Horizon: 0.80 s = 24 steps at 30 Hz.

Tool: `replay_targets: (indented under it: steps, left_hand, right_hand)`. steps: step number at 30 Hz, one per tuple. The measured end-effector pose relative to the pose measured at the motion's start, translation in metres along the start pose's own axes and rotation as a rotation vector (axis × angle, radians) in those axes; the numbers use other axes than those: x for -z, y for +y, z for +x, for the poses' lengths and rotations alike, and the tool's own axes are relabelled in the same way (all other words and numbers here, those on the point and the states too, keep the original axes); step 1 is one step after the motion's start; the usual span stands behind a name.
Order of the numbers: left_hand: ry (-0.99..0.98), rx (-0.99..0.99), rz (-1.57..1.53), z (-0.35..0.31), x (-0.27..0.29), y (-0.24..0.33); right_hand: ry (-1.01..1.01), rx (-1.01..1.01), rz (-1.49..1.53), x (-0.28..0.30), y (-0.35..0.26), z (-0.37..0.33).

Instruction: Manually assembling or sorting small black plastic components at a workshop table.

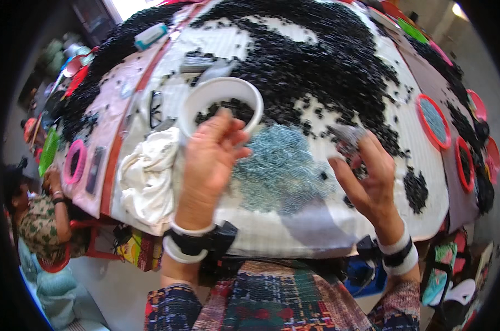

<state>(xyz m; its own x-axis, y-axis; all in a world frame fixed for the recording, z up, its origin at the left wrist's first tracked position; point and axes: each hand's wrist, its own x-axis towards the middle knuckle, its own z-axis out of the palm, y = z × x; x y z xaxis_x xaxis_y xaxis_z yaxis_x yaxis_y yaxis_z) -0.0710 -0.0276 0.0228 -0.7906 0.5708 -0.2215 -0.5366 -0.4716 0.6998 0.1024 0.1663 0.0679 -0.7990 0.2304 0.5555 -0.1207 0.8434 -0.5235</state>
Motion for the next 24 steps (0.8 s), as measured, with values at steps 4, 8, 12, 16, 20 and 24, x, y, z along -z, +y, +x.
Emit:
replay_targets:
  steps: [4,8,12,16,20,24]
  left_hand:
    - [0.039,0.028,-0.057,0.013,0.017,0.02]
    - [0.013,0.083,-0.073,0.005,0.011,0.012]
    - [-0.178,0.157,0.084,-0.02,-0.032,-0.021]
    - [-0.513,0.435,0.344,-0.044,-0.065,-0.062]
    - [-0.703,0.562,0.416,-0.058,-0.078,-0.096]
    - [-0.665,0.599,0.412,-0.067,-0.088,-0.107]
  right_hand:
    - [0.134,-0.189,0.348,-0.012,0.011,0.013]
    - [0.229,-0.315,0.671,-0.003,0.019,0.027]
    - [0.352,-0.355,0.917,0.001,0.03,0.038]
    - [0.463,-0.414,1.05,0.0,0.035,0.052]
    - [0.555,-0.43,1.099,0.0,0.046,0.062]
    - [0.625,-0.498,1.17,-0.003,0.056,0.067]
